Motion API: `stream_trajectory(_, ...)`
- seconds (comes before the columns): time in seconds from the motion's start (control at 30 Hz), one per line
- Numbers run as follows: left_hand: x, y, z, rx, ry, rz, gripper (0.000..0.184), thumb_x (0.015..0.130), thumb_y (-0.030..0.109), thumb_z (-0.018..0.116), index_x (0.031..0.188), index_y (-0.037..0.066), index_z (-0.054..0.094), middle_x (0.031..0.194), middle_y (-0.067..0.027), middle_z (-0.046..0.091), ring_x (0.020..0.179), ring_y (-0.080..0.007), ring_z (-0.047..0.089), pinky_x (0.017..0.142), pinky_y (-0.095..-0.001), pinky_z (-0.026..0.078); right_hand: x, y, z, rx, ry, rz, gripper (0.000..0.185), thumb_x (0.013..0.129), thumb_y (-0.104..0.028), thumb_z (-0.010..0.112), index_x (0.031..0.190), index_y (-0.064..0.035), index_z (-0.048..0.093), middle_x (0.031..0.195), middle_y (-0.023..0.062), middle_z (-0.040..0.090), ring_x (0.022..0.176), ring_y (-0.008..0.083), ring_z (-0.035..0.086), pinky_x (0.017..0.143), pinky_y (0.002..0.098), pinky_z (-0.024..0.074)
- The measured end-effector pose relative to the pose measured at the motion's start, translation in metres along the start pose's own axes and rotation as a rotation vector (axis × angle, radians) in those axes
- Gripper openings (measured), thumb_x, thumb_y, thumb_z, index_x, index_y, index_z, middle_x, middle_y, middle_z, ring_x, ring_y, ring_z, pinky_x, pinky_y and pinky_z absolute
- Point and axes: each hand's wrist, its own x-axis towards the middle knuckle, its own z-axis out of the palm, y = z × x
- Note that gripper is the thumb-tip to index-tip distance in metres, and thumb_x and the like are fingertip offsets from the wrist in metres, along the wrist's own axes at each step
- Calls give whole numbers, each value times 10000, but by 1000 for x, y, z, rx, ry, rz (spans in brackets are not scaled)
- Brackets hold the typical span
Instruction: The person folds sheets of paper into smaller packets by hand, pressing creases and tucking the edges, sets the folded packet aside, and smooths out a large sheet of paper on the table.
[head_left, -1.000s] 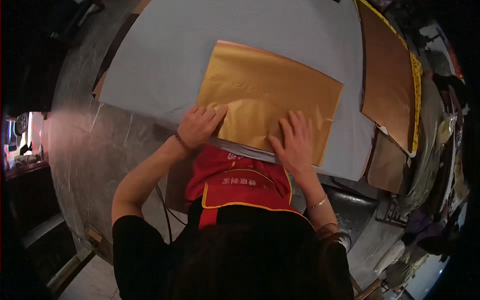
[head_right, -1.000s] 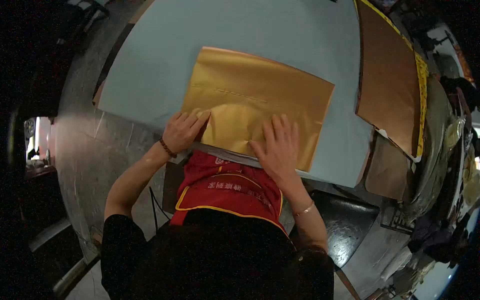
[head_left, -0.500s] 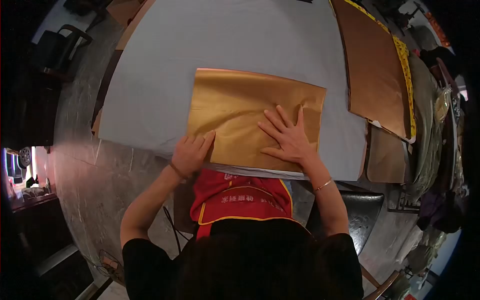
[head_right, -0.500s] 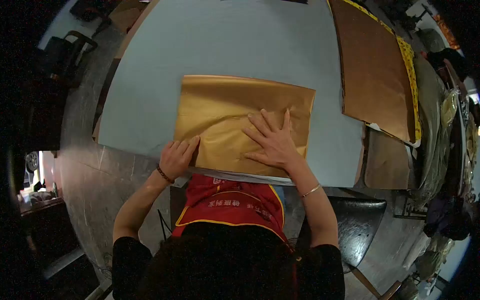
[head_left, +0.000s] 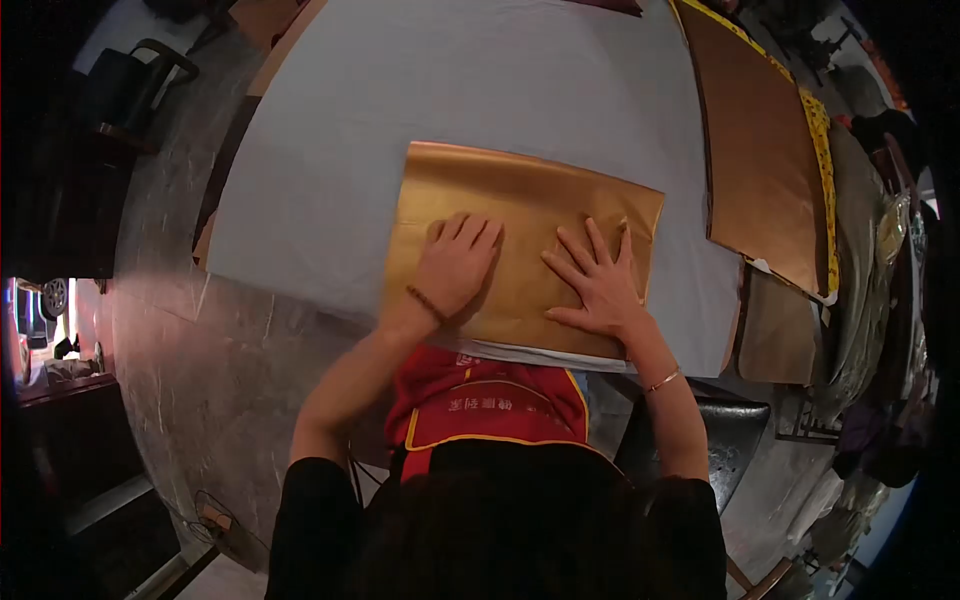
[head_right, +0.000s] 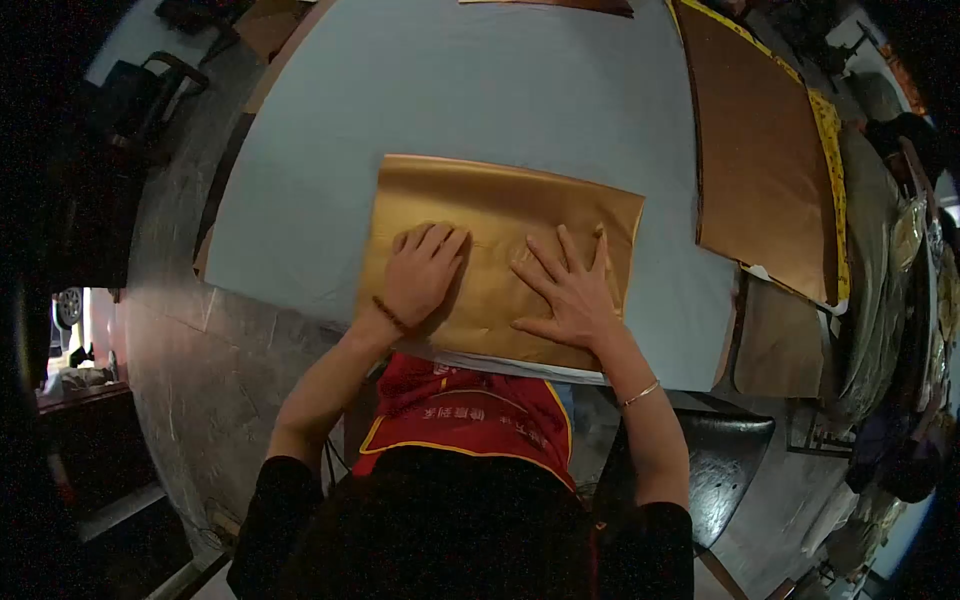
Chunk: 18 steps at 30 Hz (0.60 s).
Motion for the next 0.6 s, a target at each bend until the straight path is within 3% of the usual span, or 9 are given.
stream_trajectory(0.03,9,2,10,2,5,-3,409,828,258,585,1189,69,551,1083,-96,567,1076,-257,512,870,-414,405,0,0,0,-4,-7,8,734,740,-717,527,1340,-296,491,1470,31,356,1403,348,182,1039,721,-9)
stream_trajectory(0.1,22,2,24,26,14,-52,535,869,400,561,1292,80,492,1348,-119,457,1274,-300,386,1028,-481,307,0,0,-2,-2,-16,6,735,740,-717,527,1340,-295,491,1470,32,356,1404,348,180,1037,723,-10)
stream_trajectory(0.13,26,1,29,31,17,-56,535,869,400,561,1292,80,492,1348,-119,457,1274,-300,386,1028,-481,307,1,0,-2,4,-26,10,735,739,-718,527,1340,-294,492,1469,34,356,1404,347,177,1036,724,-11)
stream_trajectory(0.2,30,-2,35,31,-64,-114,603,894,472,512,1370,112,425,1470,-117,328,1359,-317,276,1083,-528,219,1,-2,-3,5,-13,8,736,740,-718,527,1342,-295,489,1470,34,354,1406,345,174,1034,726,-11)
stream_trajectory(0.37,35,-4,46,81,-79,-188,616,906,533,442,1413,186,385,1486,-93,311,1371,-313,257,1095,-540,145,1,-2,-3,-4,-39,14,769,735,-704,534,1375,-284,455,1499,42,309,1409,352,165,1035,714,16)
stream_trajectory(0.57,42,-1,47,73,-59,-248,558,907,491,468,1386,205,434,1456,-80,369,1355,-307,289,1088,-555,149,2,-2,-3,-5,-14,13,742,747,-728,510,1356,-306,473,1483,27,334,1412,332,162,1029,731,-8)
stream_trajectory(0.6,44,-2,46,78,35,-229,505,896,453,507,1331,198,495,1417,-73,419,1307,-298,350,1054,-549,202,2,-2,-2,1,-13,14,742,746,-726,511,1355,-304,475,1484,27,332,1412,330,163,1028,731,-7)
